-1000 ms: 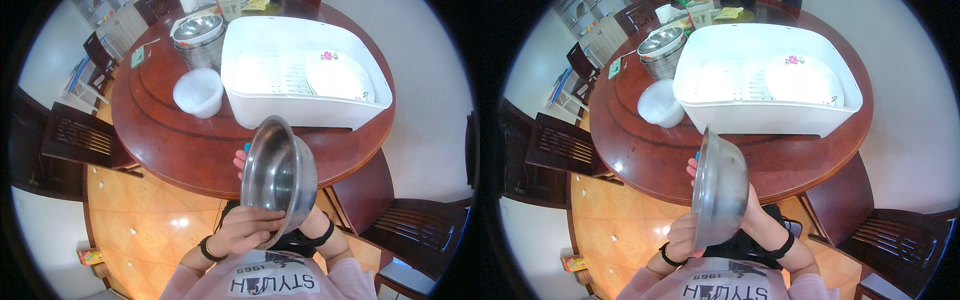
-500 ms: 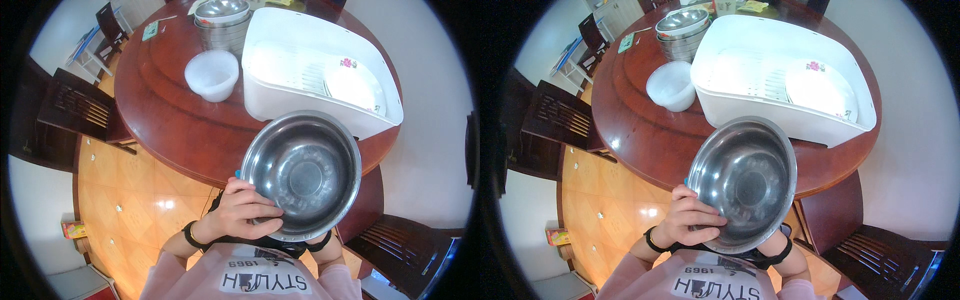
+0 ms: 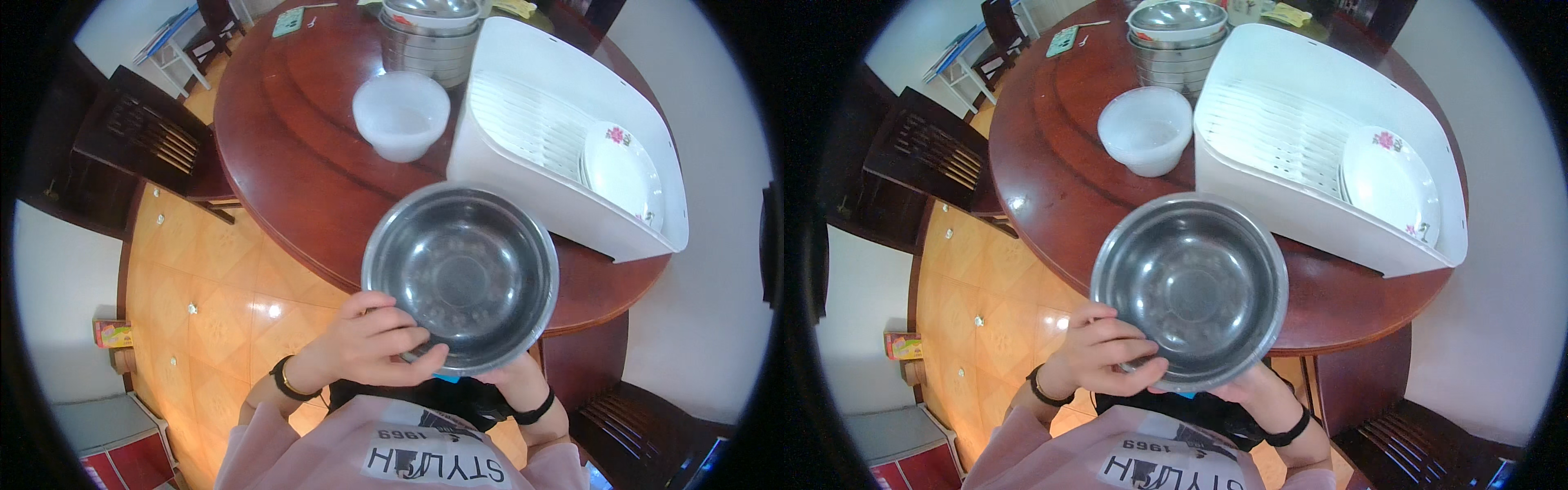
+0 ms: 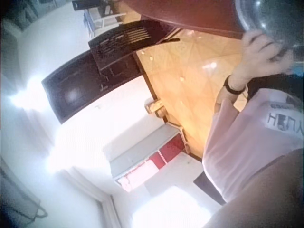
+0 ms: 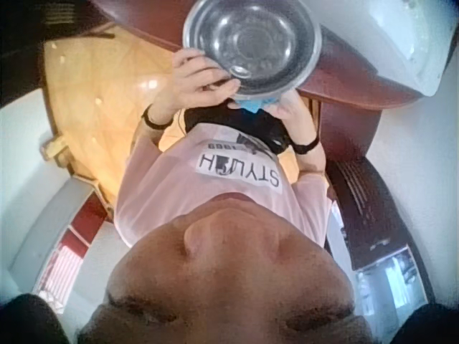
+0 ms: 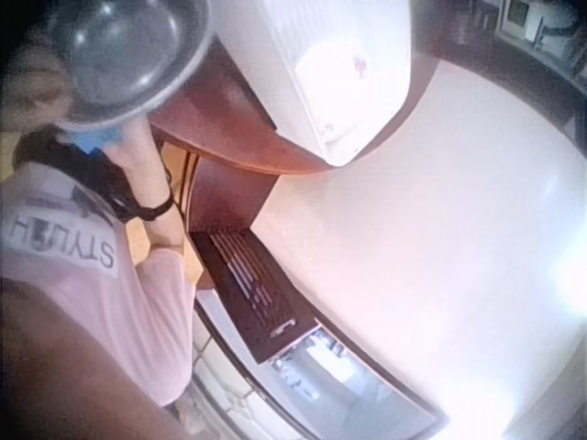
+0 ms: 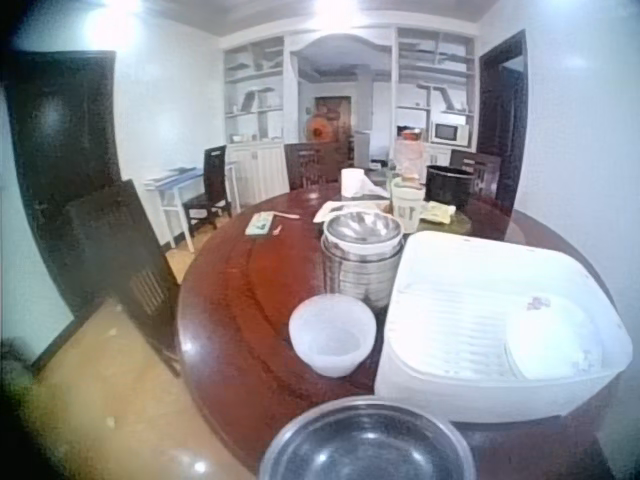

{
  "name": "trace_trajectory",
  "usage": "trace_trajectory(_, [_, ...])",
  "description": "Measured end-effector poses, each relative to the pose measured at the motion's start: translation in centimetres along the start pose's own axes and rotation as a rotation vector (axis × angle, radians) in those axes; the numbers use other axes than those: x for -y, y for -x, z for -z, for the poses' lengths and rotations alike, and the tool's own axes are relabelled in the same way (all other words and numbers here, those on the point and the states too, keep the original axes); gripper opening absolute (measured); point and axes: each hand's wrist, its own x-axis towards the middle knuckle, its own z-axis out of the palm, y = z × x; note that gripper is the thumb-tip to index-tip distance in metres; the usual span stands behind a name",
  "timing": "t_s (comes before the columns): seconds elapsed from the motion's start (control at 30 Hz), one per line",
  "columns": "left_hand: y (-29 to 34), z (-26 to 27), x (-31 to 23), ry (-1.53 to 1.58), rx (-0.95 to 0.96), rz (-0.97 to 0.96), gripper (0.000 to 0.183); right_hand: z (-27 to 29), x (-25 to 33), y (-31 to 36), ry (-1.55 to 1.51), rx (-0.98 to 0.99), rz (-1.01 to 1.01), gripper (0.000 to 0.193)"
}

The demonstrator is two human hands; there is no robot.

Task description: The person dries multiple metal bowls and ceramic plates with a blue cloth, wiping both interior and exterior surfaces. Each item is then placed into a white dish rack on a wooden dining table.

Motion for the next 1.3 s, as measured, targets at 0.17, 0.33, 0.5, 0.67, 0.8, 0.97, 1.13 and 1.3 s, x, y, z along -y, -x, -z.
trace_trajectory(0.17, [1.5, 3.2, 2.8, -0.177, 0.024, 0.087, 0.029, -1.9, 1.6, -0.5, 0.053, 0.03, -0.083, 0.066])
trace_trajectory(0.33, [2.2, 6.2, 5.6, -0.42, -0.034, 0.209, 0.026, -1.3, 3.4, 0.0, 0.186, -0.169, 0.055, 0.074])
trace_trajectory(0.5, [1.6, 8.0, 10.9, -0.511, -0.157, 0.322, 0.017, -1.2, 3.5, -0.4, 0.374, -0.376, 0.143, 0.07])
trace_trajectory(0.67, [0.3, 7.8, 17.6, -0.407, -0.104, 0.362, 0.01, -1.3, 3.3, -1.0, 0.422, -0.373, 0.168, 0.066])
trace_trajectory(0.8, [-0.5, 7.3, 20.3, -0.378, 0.016, 0.336, 0.012, -1.0, 2.7, -0.9, 0.434, -0.319, 0.202, 0.063])
trace_trajectory(0.97, [-0.8, 6.4, 22.1, -0.345, 0.064, 0.355, 0.01, -0.8, 2.5, -0.3, 0.446, -0.264, 0.224, 0.057])
trace_trajectory(1.13, [-0.3, 5.2, 22.9, -0.291, 0.097, 0.362, 0.01, -0.3, 3.1, 0.1, 0.548, -0.084, 0.251, 0.051])
trace_trajectory(1.3, [0.6, 5.8, 22.7, -0.298, 0.182, 0.42, 0.011, -0.7, 3.5, -0.3, 0.553, -0.058, 0.271, 0.058])
